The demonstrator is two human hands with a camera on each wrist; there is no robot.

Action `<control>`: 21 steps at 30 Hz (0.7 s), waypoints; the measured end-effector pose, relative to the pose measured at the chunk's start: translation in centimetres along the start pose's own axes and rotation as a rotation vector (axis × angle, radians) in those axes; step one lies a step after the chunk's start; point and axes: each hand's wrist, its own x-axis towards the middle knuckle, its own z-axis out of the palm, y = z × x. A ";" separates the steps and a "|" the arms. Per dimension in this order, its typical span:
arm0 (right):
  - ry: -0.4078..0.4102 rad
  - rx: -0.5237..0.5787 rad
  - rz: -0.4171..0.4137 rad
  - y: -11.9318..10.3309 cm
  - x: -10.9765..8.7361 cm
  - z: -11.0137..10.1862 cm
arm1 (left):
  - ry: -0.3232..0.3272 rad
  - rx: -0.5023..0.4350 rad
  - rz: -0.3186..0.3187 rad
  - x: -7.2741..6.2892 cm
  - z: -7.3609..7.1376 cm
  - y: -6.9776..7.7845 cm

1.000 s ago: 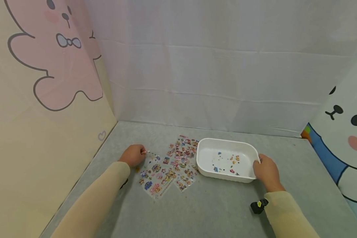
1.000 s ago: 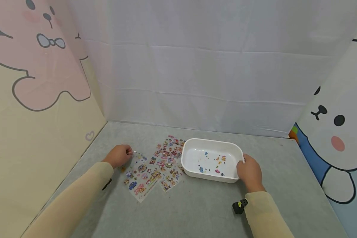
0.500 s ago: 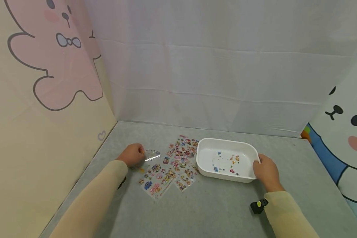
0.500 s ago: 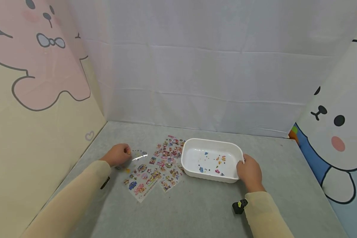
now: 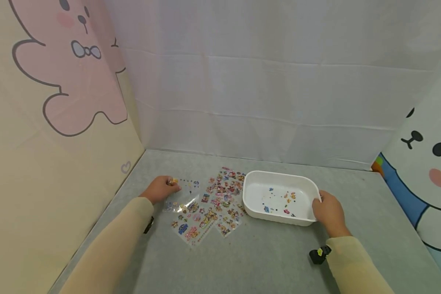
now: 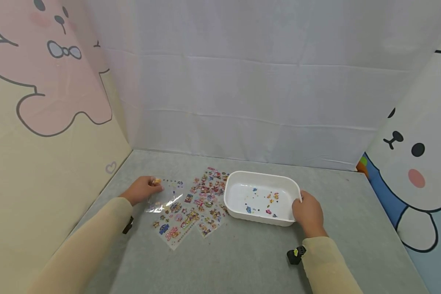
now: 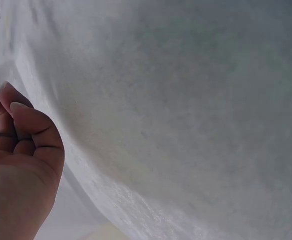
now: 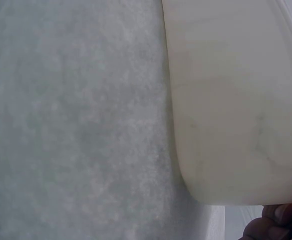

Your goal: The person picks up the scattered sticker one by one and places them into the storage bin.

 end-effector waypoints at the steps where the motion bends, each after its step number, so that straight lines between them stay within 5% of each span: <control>1: 0.003 -0.001 -0.007 0.0 0.0 0.0 | 0.005 -0.013 0.001 0.0 -0.1 0.0; 12: 0.018 0.007 -0.049 0.0 -0.3 -0.1 | 0.070 -0.204 -0.053 -0.1 -0.6 0.6; 21: 0.009 0.015 -0.026 0.1 -0.2 0.0 | 0.134 -0.240 -0.081 -0.3 -1.4 1.8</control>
